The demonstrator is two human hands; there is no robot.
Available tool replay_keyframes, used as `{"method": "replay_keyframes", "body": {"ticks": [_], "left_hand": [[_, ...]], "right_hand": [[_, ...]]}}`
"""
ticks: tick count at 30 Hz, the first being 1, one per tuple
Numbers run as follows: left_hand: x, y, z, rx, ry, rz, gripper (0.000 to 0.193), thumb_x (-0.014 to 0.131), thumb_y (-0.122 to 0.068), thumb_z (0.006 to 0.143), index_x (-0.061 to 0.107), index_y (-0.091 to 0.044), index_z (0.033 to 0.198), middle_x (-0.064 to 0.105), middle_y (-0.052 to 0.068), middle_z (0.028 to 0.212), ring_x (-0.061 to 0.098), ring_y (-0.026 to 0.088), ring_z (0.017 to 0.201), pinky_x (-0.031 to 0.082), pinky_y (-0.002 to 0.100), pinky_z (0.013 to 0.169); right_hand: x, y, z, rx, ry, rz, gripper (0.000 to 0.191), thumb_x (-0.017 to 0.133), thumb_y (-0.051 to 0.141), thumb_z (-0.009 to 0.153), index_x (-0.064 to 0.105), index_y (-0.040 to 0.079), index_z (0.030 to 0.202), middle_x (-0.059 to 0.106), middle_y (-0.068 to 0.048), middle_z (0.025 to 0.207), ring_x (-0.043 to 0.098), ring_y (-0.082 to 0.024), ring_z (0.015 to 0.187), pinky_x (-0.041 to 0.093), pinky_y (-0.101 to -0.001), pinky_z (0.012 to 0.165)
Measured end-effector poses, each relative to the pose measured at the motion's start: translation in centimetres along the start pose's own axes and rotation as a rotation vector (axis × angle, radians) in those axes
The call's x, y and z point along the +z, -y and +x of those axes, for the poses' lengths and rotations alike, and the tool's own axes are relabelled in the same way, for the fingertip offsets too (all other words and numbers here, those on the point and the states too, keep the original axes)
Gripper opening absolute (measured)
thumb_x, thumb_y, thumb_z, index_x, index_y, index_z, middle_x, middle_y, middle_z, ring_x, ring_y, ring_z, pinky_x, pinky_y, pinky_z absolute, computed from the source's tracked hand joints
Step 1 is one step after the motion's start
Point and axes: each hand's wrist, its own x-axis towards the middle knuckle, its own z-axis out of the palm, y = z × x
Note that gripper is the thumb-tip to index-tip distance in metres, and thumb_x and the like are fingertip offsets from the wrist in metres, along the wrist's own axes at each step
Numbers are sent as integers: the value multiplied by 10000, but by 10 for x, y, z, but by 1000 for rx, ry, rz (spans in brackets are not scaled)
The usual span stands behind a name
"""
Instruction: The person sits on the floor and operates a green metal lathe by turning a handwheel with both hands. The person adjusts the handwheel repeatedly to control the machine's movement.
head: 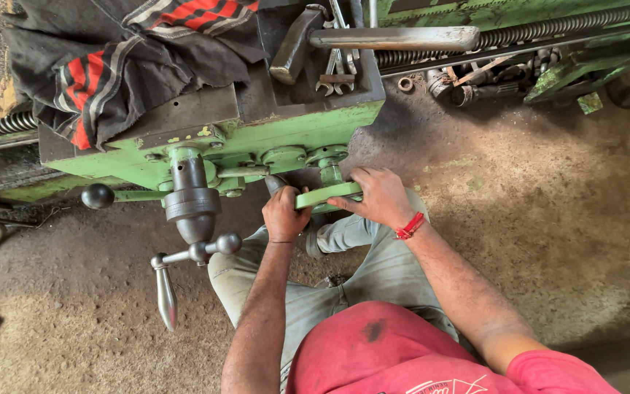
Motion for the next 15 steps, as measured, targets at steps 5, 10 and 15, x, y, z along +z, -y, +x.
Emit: {"method": "replay_keyframes", "body": {"ticks": [5, 10, 15], "left_hand": [[0, -1, -1, 3, -5, -10, 281, 797, -262, 871, 578, -93, 824, 635, 102, 738, 637, 365, 680, 499, 466, 591], [-1, -1, -1, -8, -5, -13, 285, 792, -253, 894, 572, -88, 822, 632, 106, 741, 631, 366, 663, 497, 459, 578], [0, 0, -2, -6, -14, -15, 287, 793, -249, 894, 569, -88, 816, 627, 108, 732, 628, 369, 658, 491, 464, 577]], "right_hand": [[0, 0, 0, 8, 8, -23, 694, 704, 730, 817, 659, 38, 855, 661, -112, 766, 685, -337, 736, 539, -442, 659], [2, 1, 0, 20, 18, -29, 703, 699, 742, 808, 652, 42, 849, 658, -107, 770, 686, -327, 741, 538, -438, 657], [3, 2, 0, 2, -6, -37, 688, 703, 732, 818, 660, 48, 877, 660, -102, 791, 682, -326, 757, 534, -434, 672]]}}
